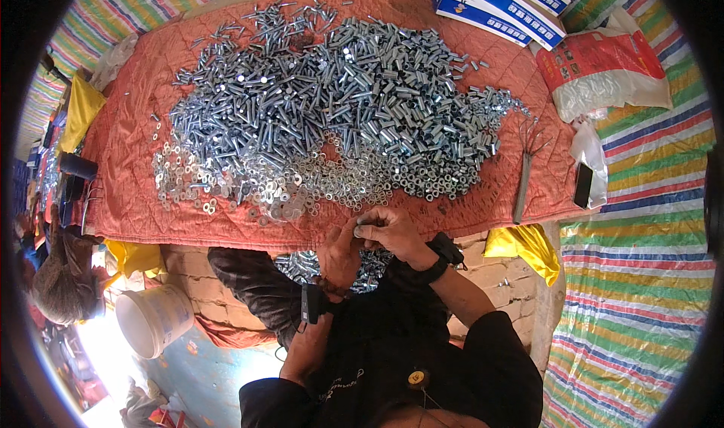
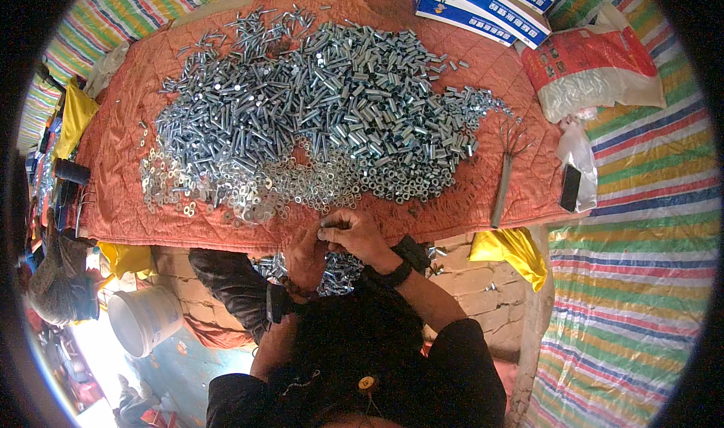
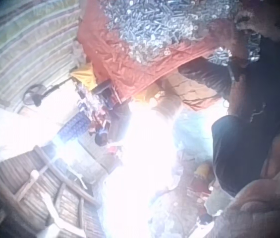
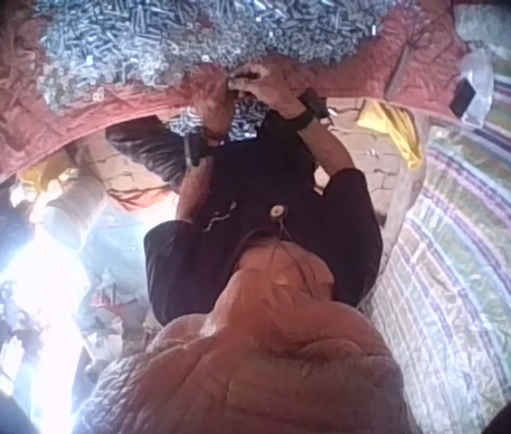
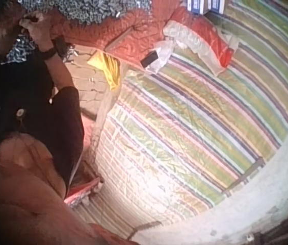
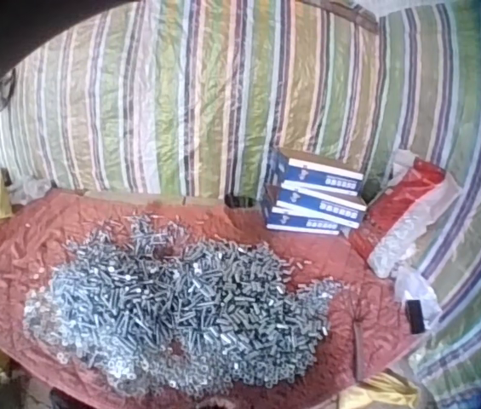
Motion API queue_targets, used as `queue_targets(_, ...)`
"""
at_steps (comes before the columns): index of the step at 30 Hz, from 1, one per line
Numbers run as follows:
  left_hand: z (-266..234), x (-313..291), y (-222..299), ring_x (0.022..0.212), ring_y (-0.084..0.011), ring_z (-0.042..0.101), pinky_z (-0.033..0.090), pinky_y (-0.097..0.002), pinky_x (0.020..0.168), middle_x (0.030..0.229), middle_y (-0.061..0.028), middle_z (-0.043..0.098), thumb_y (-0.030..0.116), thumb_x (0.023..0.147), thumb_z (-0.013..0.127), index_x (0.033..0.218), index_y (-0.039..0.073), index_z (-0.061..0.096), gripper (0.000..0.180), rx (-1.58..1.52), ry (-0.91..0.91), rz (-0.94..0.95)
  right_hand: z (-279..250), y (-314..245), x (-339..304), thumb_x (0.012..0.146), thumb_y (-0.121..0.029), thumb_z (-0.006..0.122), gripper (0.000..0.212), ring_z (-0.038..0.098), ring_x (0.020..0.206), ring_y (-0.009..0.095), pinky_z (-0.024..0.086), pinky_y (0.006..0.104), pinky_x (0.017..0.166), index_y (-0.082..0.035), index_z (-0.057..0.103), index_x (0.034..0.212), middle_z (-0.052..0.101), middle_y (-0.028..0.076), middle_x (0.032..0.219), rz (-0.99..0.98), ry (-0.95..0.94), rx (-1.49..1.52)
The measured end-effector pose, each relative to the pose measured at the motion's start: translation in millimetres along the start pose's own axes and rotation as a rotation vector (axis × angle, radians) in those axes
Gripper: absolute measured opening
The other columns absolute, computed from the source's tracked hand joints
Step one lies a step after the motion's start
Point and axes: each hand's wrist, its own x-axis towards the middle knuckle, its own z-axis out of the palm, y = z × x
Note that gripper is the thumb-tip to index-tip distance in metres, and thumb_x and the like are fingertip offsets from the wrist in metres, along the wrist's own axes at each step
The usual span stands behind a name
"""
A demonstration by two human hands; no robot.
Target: Assembling nuts and washers onto metal bolts from a large pile.
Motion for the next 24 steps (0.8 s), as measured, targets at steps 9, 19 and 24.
queue_targets(9, 6, -2, -7, 0.07, -0.0335, 0.064, 0.05, -0.0393, 0.057, 0.081, -0.016, 0.065, -0.001, 0.078, 0.06, 0.108, 0.004, 0.062, 0.031, -0.218, 0.064, 0.023, -7, 4, -4, 0.083, -0.012, 0.068, 0.014, 0.059, 0.061, 0.009, 0.048, 0.0241, 0.054, 0.001, 0.065, 0.087, 0.062, 0.004, 0.073, -0.321, 0.154, -0.274)
queue_targets(19, -2, 3, -5, 0.06, -0.02, 0.063, 0.047, -0.0327, 0.054, 0.072, -0.0145, 0.064, 0.004, 0.079, 0.064, 0.098, 0.001, 0.066, 0.019, -0.252, 0.043, -0.162, -74, 13, 33, 0.085, -0.015, 0.065, 0.02, 0.052, 0.066, 0.033, 0.044, 0.0437, 0.056, -0.005, 0.06, 0.101, 0.052, 0.013, 0.088, -0.668, 0.429, -1.282)
queue_targets(24, 5, 8, -13, 0.06, -0.0203, 0.063, 0.047, -0.0321, 0.055, 0.071, -0.0146, 0.064, 0.005, 0.078, 0.066, 0.096, 0.0, 0.066, 0.019, -0.291, 0.125, -0.094, -75, 6, 34, 0.085, -0.017, 0.065, 0.023, 0.053, 0.065, 0.031, 0.044, 0.0431, 0.056, -0.004, 0.059, 0.103, 0.053, 0.012, 0.091, -0.621, 0.355, -1.311)
